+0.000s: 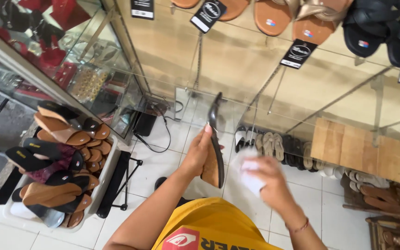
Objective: The person cleans a black sandal with a white cloth, wiping the straps and footbed while rotating the shoe by hand, and then attaches price tags to the straps of several sandals on a display shelf.
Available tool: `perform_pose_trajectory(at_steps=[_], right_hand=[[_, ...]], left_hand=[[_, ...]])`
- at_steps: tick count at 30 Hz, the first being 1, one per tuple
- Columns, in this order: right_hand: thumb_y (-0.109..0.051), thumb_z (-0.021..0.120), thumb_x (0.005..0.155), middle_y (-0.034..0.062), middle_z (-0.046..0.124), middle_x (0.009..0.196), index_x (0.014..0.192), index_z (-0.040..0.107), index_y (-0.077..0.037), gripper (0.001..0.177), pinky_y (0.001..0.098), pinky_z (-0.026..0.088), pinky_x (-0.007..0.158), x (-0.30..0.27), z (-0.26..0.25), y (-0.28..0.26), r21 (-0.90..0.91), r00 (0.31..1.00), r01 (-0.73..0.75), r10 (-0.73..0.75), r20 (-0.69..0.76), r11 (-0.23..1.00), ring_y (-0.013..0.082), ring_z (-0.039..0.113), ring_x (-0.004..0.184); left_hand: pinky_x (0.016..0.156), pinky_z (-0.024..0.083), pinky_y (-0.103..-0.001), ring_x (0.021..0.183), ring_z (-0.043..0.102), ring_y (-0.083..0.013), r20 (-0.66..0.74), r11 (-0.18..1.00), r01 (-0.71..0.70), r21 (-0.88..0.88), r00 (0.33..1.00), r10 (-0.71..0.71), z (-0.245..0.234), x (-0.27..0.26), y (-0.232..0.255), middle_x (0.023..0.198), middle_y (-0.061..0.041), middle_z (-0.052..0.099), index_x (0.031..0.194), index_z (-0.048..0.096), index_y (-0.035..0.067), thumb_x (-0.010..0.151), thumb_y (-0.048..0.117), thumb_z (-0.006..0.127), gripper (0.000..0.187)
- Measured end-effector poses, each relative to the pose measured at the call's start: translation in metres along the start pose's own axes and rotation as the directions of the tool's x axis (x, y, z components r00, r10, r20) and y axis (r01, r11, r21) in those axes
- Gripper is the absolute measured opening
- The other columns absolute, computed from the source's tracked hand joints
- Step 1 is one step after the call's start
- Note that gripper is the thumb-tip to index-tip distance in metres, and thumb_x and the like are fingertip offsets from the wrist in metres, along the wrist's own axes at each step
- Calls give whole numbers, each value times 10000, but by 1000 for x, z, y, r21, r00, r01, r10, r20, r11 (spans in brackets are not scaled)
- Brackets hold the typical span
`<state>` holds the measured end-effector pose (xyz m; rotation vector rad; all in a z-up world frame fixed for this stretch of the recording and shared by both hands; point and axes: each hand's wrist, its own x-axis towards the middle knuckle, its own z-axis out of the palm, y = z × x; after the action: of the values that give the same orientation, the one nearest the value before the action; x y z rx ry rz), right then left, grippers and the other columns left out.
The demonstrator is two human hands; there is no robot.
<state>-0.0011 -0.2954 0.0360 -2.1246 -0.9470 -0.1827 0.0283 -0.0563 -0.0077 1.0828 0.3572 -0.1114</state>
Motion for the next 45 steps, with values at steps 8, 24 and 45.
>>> perform_pose_trajectory(at_steps=[8, 24, 45], right_hand=[[-43, 706, 831, 81, 639, 1355, 1255, 696, -114, 431, 510, 430, 1061, 51, -6, -6, -403, 945, 221, -297, -136, 888, 352, 525, 1319], [58, 672, 839, 115, 603, 1426, 1263, 678, -61, 440, 494, 453, 1131, 70, 17, 5, -191, 936, 11, -78, -344, 982, 373, 523, 1370], [46, 720, 771, 137, 615, 1395, 1153, 706, -67, 399, 462, 449, 1098, 95, 4, 9, -355, 832, -308, 68, -551, 883, 384, 548, 1319]], left_hand=[[965, 480, -308, 1133, 550, -145, 430, 860, -395, 322, 871, 239, 28, -22, -35, 1370, -102, 572, 1528, 384, 5, 1052, 234, 527, 547], [880, 556, -292, 997, 686, -168, 476, 985, 50, 164, 871, -124, 23, 11, 17, 1155, -83, 679, 1529, 385, 61, 852, -53, 603, 720], [838, 613, -407, 887, 739, -322, 667, 912, 335, 237, 627, -403, 35, 59, 57, 1093, -218, 689, 1344, 476, -53, 795, -31, 533, 552]])
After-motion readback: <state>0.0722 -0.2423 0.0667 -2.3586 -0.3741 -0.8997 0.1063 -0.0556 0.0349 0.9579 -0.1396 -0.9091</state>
